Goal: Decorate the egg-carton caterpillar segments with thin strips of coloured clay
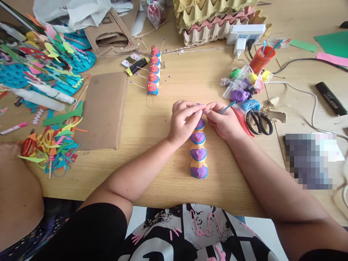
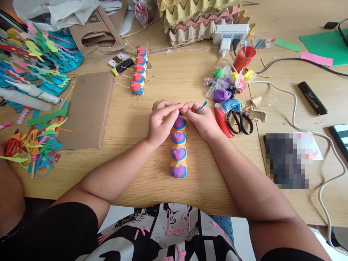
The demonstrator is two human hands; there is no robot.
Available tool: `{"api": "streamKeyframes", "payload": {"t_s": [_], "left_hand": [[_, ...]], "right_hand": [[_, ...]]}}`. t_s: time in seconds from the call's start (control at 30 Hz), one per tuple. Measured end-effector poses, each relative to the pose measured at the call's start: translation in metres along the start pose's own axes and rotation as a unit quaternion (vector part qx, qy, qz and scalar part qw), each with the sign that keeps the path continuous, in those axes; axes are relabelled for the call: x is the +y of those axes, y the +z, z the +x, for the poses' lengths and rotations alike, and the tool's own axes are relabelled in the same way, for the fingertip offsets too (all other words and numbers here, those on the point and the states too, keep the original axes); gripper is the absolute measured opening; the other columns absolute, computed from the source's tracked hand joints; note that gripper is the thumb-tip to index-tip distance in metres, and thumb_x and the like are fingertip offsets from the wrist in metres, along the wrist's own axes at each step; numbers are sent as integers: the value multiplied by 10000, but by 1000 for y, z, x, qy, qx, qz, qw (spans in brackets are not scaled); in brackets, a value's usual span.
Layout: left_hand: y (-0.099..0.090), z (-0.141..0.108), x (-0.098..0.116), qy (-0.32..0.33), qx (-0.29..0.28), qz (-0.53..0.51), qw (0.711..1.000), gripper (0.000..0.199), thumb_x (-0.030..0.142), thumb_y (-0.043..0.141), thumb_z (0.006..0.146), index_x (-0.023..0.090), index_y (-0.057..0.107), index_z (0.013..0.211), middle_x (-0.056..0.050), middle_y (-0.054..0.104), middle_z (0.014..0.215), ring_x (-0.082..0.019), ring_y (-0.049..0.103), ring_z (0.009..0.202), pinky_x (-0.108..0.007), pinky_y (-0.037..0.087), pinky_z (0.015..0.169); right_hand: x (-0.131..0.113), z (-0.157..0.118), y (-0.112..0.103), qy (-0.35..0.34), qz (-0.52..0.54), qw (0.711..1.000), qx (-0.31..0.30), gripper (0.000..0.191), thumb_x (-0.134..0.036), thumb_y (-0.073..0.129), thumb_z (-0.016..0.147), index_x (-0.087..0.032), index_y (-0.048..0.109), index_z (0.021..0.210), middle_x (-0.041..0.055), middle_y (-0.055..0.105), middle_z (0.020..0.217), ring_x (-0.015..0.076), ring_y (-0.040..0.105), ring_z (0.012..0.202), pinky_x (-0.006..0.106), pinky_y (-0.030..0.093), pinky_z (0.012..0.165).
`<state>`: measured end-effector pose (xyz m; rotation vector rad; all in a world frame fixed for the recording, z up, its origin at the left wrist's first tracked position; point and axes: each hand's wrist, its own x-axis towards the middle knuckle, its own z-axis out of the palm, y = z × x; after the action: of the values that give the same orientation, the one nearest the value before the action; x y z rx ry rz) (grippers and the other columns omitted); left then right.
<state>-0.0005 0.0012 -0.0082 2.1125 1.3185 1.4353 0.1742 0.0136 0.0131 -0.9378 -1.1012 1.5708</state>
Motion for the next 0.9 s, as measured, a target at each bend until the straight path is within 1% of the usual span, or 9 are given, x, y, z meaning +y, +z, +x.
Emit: {"api": "streamKeyframes", "payload": {"t_s": [0.17,0.33,0.5,0.67,0.77,0.9], "left_hand": [[0,0,0,13,8,-6,1000,335,464,562,1097,289,839,1172,-61,762,1061,-208,663,1106,-390,517,1079],[0,0,1,13,0,24,1000,350,467,544,1101,289,839,1167,-60,762,1063,-212,650,1119,-398,507,1088],[-1,0,3,24,-6,53,998,330,440,542,1097,306,836,1159,-55,745,1031,-226,622,1104,-427,464,1114],[0,0,2,27,1,73,997,317,429,552,1089,299,828,1176,-53,737,1017,-226,612,1087,-416,456,1098],[0,0,1,33,7,72,997,311,426,559,1088,293,828,1169,-52,738,1019,-221,620,1078,-410,456,1093],[-1,-1,5,28,0,51,998,346,459,528,1101,289,816,1191,-57,748,1068,-223,637,1110,-410,463,1109]], "right_hand": [[-1,-1,0,4,2,1000,0,504,-546,1009,615,-211,675,789,-31,570,688,87,369,582,260,220,494],[0,-1,-2,7,-10,1000,0,505,-553,998,634,-216,660,798,-31,572,693,84,347,564,265,211,489],[2,0,-3,2,-5,1000,-3,524,-574,1000,626,-215,664,805,-33,576,694,83,350,567,262,215,493],[1,0,-3,9,0,1000,-6,523,-564,1014,612,-205,690,812,-40,556,666,75,329,548,269,186,492],[0,0,-2,12,-1,1000,-9,524,-586,1002,633,-202,693,813,-43,540,650,70,309,531,273,175,488],[-1,-1,-2,10,-1,1000,0,541,-613,987,649,-214,647,780,-47,512,637,73,309,528,266,193,478]]}}
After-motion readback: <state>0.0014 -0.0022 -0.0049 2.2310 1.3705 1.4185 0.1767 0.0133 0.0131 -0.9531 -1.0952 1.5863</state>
